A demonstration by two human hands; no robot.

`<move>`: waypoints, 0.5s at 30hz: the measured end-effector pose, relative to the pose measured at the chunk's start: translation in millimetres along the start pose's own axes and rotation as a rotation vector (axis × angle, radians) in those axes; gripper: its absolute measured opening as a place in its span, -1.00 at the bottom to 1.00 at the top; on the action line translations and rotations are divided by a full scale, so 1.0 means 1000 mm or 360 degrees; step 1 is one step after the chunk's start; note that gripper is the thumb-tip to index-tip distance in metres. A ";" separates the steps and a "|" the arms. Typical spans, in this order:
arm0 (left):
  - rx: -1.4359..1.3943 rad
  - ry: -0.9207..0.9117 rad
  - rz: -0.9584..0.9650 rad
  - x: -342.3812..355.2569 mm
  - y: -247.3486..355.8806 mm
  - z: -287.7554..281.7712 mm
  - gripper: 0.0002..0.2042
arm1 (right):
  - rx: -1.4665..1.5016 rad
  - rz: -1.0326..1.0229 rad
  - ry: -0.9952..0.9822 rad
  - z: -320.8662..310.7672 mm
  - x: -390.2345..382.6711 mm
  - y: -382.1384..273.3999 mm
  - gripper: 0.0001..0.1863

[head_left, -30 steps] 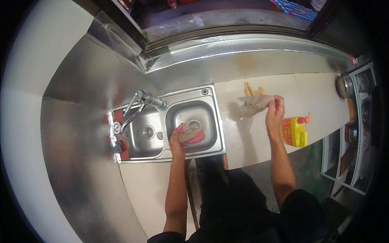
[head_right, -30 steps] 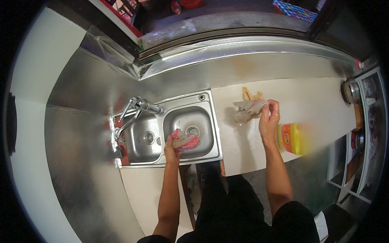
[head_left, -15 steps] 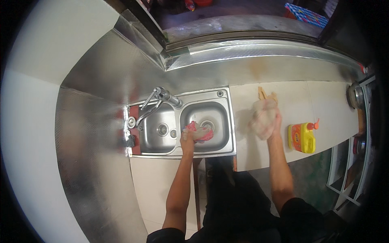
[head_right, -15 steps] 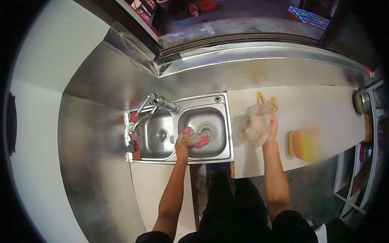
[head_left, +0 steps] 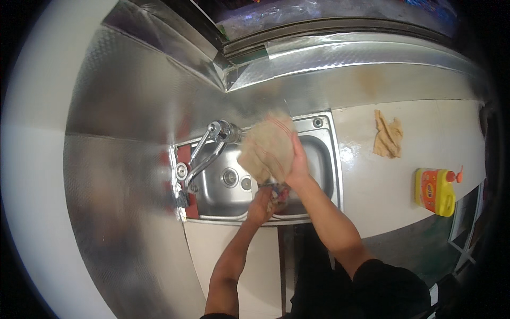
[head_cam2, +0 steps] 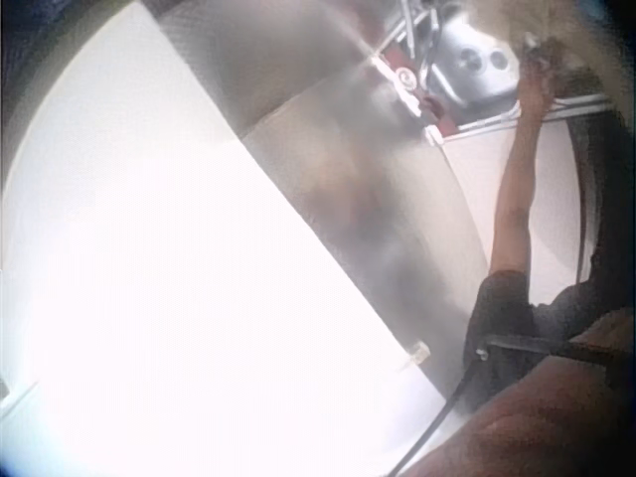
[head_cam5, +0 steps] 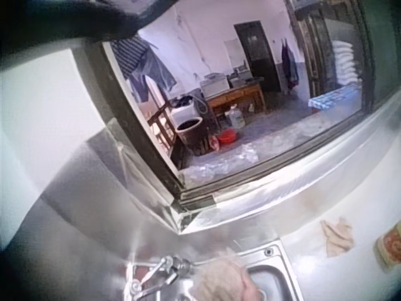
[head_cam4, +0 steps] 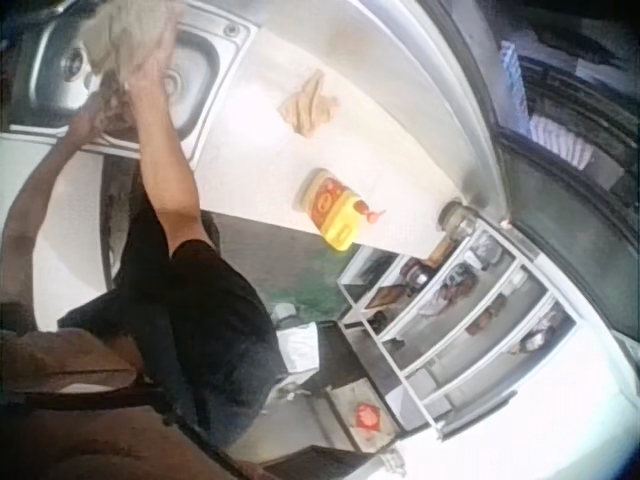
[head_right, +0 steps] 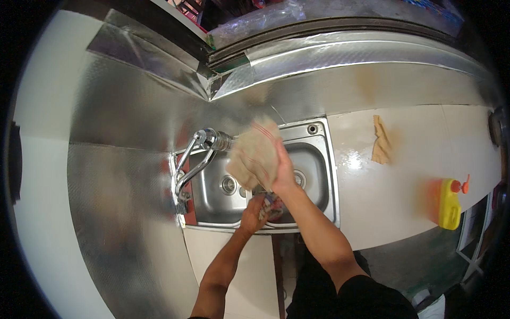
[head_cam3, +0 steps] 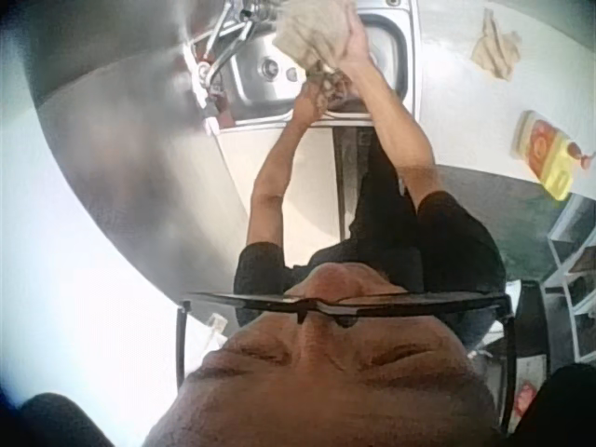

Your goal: The person wipes a white tiled wall and a stainless steel backsplash with a cloth. They then turn on the tap and wash the cloth under running water. Finally, they wipe the sink basin and faucet with the wet cloth.

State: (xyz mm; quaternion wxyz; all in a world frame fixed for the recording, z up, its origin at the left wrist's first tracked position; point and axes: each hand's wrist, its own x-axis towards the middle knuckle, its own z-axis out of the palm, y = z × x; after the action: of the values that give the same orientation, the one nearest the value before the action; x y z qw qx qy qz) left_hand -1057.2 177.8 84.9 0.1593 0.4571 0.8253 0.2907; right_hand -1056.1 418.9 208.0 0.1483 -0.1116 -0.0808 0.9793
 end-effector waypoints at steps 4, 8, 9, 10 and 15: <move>0.0041 -0.0133 0.0120 0.005 -0.009 0.010 -0.26 | -0.1992 -0.1232 -0.0321 0.020 0.076 0.054 -0.17; 0.0097 -0.0145 0.0139 0.006 -0.013 0.018 -0.21 | -0.2294 -0.1656 -0.0193 -0.034 0.125 0.093 0.02; 0.0097 -0.0064 0.0191 0.000 -0.016 0.018 -0.18 | -0.2303 -0.1521 -0.0221 -0.042 0.125 0.100 0.07; 0.0068 -0.0124 0.0150 -0.002 -0.016 0.017 -0.19 | -0.2278 -0.1304 -0.0305 -0.051 0.127 0.094 0.10; 0.0116 -0.0221 0.0134 0.012 -0.012 0.013 -0.24 | -0.2488 -0.0989 -0.0151 -0.105 0.134 0.097 -0.06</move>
State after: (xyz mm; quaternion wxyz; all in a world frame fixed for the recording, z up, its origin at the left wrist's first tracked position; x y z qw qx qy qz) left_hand -1064.3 187.2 67.3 0.1871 0.5159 0.8024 0.2346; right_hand -1182.0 381.7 62.2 0.2876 -0.1135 -0.7687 0.5599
